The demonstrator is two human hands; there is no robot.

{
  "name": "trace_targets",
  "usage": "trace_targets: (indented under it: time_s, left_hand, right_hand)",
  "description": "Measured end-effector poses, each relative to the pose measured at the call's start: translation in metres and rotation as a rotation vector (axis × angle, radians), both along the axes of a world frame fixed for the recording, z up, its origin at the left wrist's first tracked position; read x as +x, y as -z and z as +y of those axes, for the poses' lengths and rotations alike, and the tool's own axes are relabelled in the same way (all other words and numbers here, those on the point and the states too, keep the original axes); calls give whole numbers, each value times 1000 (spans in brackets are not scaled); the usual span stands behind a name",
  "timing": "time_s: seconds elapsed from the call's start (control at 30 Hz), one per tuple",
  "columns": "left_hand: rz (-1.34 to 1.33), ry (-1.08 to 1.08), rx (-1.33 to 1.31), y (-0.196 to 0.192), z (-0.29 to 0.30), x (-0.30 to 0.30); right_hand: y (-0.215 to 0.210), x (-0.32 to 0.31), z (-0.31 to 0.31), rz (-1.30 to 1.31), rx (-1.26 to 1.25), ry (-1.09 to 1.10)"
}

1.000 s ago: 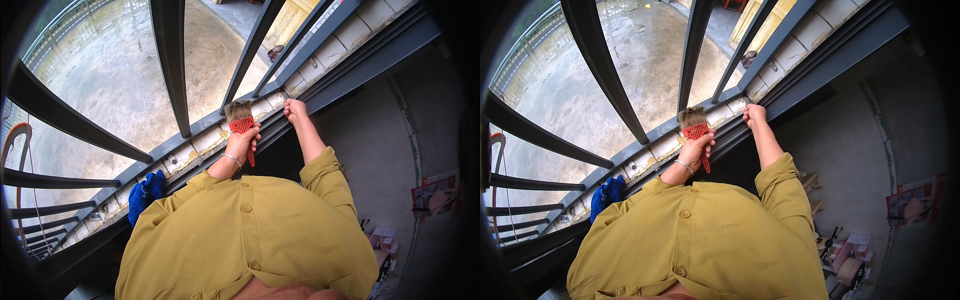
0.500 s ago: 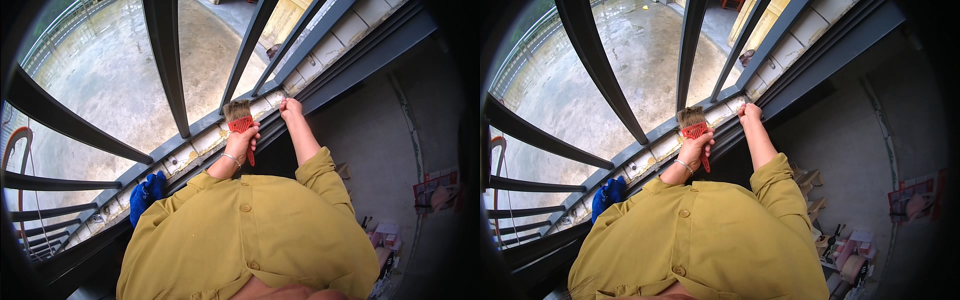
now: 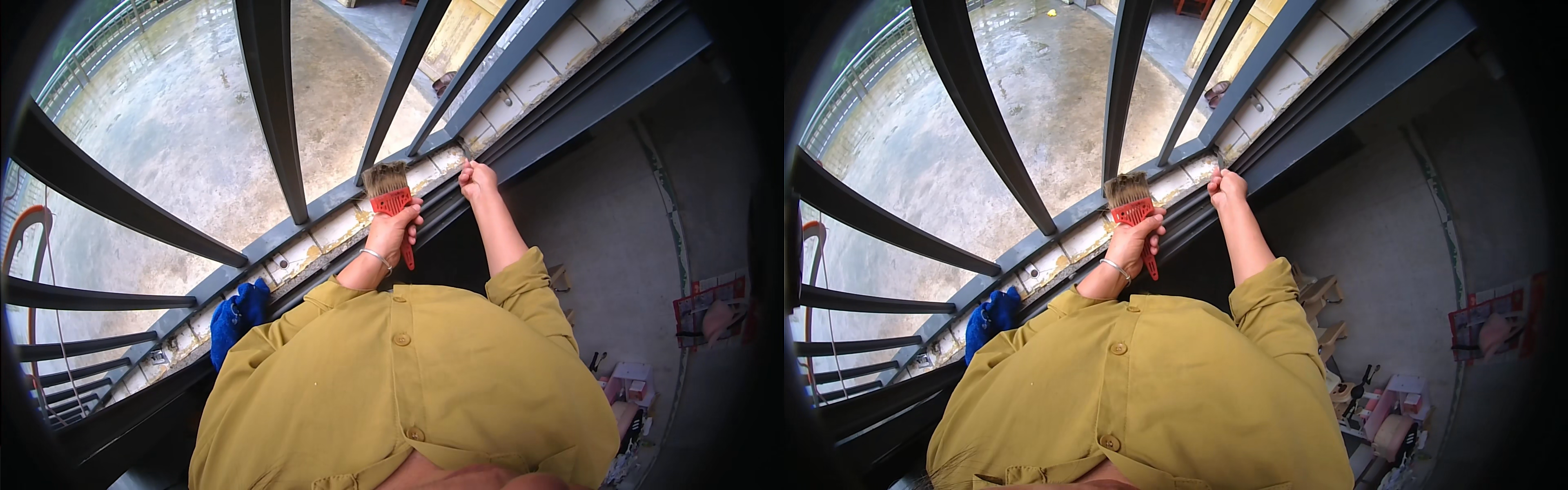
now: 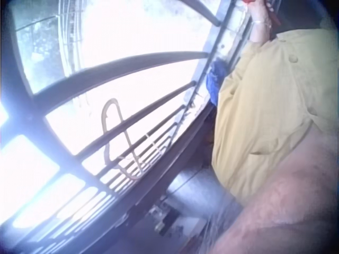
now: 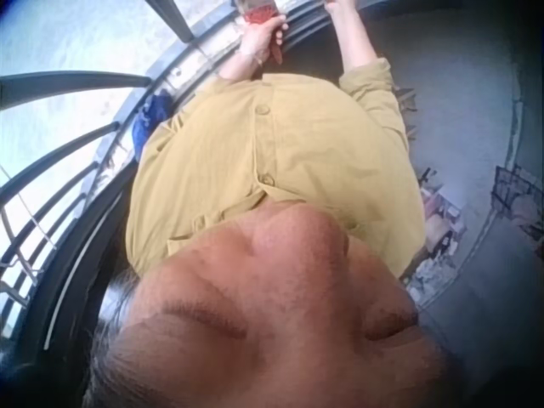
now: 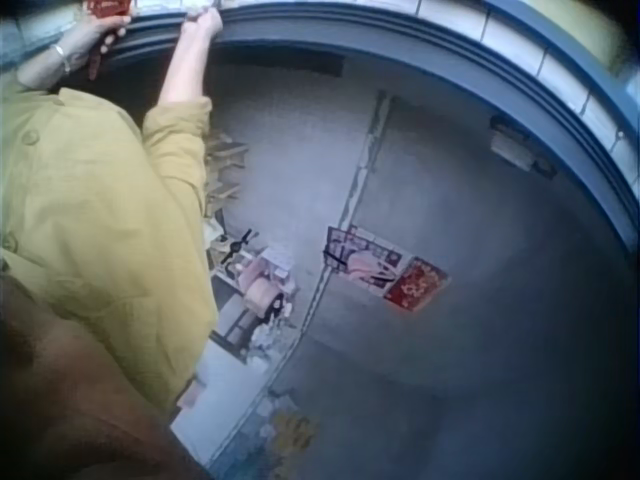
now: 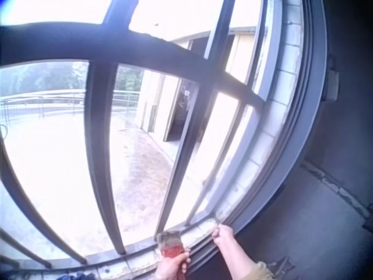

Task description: The person scrapes debris from a window frame using a red brush and a metal scraper, then wipes the frame with a blue cloth. The task is performed on a large window with metal bars in a room with a concrete floor.

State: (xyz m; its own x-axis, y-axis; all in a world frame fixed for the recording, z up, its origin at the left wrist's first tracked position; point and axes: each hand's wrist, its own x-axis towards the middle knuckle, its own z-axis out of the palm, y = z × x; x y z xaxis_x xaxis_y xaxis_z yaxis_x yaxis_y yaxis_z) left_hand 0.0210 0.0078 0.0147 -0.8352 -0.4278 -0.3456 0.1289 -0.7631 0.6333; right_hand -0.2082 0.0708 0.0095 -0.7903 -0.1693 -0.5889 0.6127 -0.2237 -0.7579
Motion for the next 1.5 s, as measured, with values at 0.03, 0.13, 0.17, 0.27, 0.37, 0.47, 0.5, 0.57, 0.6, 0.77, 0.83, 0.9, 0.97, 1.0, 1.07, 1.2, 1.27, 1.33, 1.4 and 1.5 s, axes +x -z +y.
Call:
trace_targets:
  time_s: [0.03, 0.13, 0.17, 0.27, 0.37, 0.47, 0.5, 0.57, 0.6, 0.77, 0.83, 0.9, 0.97, 1.0, 1.07, 1.2, 1.27, 1.33, 1.4, 1.5]
  left_hand:
    - [0, 2, -1, 0, 0, 0]
    - [0, 3, -7, 0, 0, 0]
    - [3, 4, -8, 0, 0, 0]
    - [10, 6, -9, -1, 0, 0]
    - [7, 15, -11, 0, -1, 0]
    - [0, 7, -9, 3, -1, 0]
    - [7, 5, -6, 1, -1, 0]
    - [-4, -8, -3, 3, -1, 0]
    - [-20, -5, -2, 6, 1, -1]
    - [8, -24, 118, 0, 0, 0]
    - [61, -48, 216, -3, -1, 0]
    - [109, 9, 212, -3, -2, 2]
    - [65, -33, 180, -6, 0, -1]
    - [58, -34, 141, -4, -2, 0]
    - [38, -40, 58, 3, -5, 2]
    - [13, 27, 23, 0, -3, 0]
    - [-17, 34, 24, -1, -2, 0]
    - [-34, 23, 32, -3, -2, 0]
    - [-41, -7, 43, -4, -2, 1]
    - [-43, 10, 58, -4, -3, 0]
  right_hand:
    - [-1, 1, 3, -4, -13, -1]
    - [0, 3, 12, -2, -83, -30]
    - [1, 3, 14, 4, -63, -43]
    - [-6, 9, 14, 25, 6, -98]
    - [-16, 18, 12, 46, 51, -166]
    - [-42, 64, 9, 20, -56, -264]
    - [-44, 83, 14, 32, -82, -297]
    - [-51, 125, 24, 73, -45, -440]
    - [-53, 143, 29, 74, -45, -537]
    - [-58, 152, 31, 98, -26, -666]
    - [-57, 154, 32, 136, 25, -643]
    - [-53, 156, 36, 186, 70, -742]
    - [-59, 145, 37, 201, 190, -932]
    - [-64, 138, 36, 210, 249, -1029]
    - [-76, 107, 27, 334, 423, -1154]
    - [-43, 32, 3, 357, 233, -551]
    - [-17, 5, -16, 237, 134, -344]
    - [3, -11, -30, 222, 135, -250]
    - [9, -17, -42, 152, 191, -164]
    - [26, -49, -46, -13, 159, -92]
